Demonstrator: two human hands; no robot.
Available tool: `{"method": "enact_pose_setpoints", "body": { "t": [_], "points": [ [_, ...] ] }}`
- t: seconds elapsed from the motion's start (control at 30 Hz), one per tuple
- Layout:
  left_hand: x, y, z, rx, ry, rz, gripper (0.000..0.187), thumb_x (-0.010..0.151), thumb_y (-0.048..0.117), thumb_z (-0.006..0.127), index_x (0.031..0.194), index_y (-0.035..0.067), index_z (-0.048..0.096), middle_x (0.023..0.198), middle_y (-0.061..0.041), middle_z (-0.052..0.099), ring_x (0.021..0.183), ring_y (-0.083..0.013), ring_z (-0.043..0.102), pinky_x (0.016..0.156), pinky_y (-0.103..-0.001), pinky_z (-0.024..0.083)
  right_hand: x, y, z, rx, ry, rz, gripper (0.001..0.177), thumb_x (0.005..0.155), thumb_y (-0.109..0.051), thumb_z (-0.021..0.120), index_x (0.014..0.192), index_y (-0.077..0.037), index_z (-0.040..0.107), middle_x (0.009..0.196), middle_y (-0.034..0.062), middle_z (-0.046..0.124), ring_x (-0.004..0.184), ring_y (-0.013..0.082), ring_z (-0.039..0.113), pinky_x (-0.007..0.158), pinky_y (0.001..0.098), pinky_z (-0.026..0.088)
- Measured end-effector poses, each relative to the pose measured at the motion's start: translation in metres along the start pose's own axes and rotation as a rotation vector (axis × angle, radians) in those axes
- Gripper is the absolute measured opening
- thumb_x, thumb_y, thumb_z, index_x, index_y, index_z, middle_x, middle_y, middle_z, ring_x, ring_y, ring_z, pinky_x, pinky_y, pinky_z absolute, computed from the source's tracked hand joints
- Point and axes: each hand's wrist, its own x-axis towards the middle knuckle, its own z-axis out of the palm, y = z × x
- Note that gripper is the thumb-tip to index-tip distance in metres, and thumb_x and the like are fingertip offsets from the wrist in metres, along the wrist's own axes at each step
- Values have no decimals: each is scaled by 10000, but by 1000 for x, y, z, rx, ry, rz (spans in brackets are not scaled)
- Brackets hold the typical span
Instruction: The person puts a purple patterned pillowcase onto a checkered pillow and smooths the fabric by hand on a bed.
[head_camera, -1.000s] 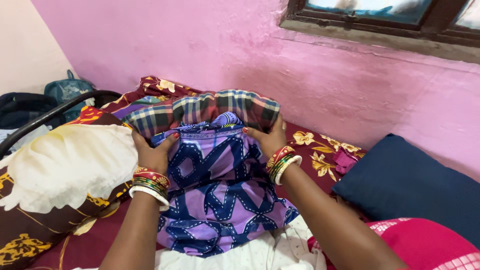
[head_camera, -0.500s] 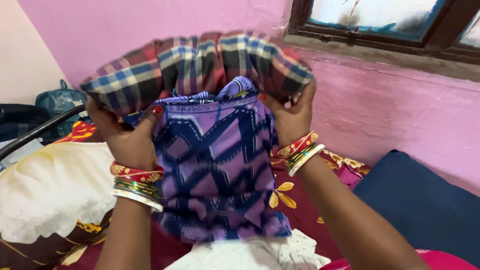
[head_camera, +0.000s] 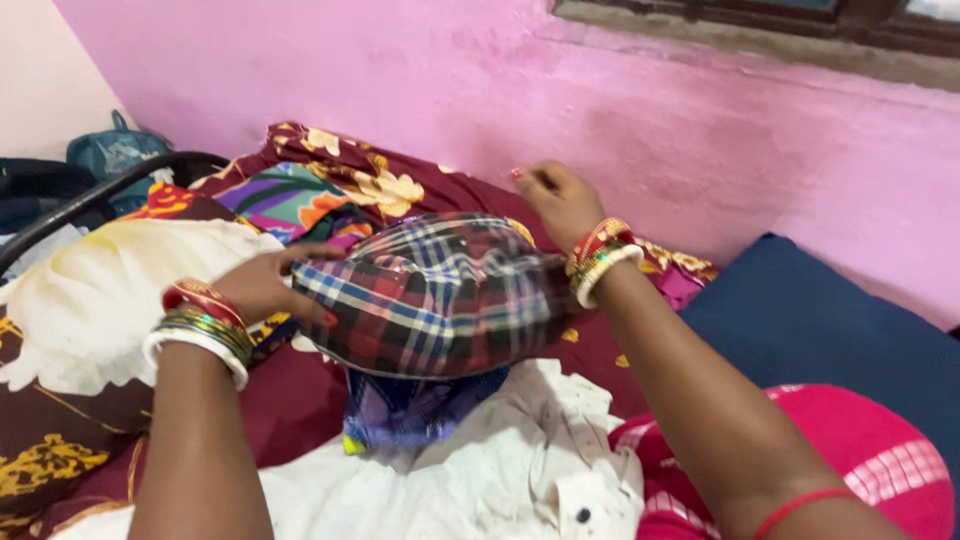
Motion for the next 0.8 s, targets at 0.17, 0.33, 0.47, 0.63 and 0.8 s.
{"method": "enact_pose_setpoints", "body": {
  "t": [0.17,0.33,0.47,0.63,0.8],
  "points": [
    [-15,32,-10,-346,282,-64,649,817,304,706,1452,225,599,1324,27,695,1190,-189,652,924,-435,479,-28,-22,40,-210,-246,-72,304,951,-294,687,1111,-40,732,993,72,753,905,130,675,821,296,544],
    [41,-2,58,-168,123,30,708,837,337,763,1462,144,490,1412,-81,613,1288,-241,592,1053,-387,470,-66,15,81,-488,-599,-35,373,930,-421,680,1128,-113,744,1025,67,765,944,224,724,887,377,552],
    [45,-34,145,305,36,-77,646,922,476,653,1466,142,555,1423,-148,631,1327,-334,619,1118,-428,496,-96,40,87,-642,-685,24,399,909,-493,679,1168,-197,748,1100,88,764,1054,286,724,984,416,544],
    [27,-32,184,524,143,-295,643,906,580,513,1501,341,466,1613,27,335,1468,-356,308,1071,-637,333,-112,49,87,-780,-567,72,451,803,-540,747,1205,-337,711,1374,-16,588,1322,290,475,1090,502,406],
    [29,-31,172,546,135,-332,548,978,638,478,1457,377,537,1597,18,405,1485,-312,355,1183,-572,371,-99,67,91,-754,-319,5,601,788,-518,760,1339,-335,605,1441,36,516,1362,313,450,1099,547,370]
  ]
}}
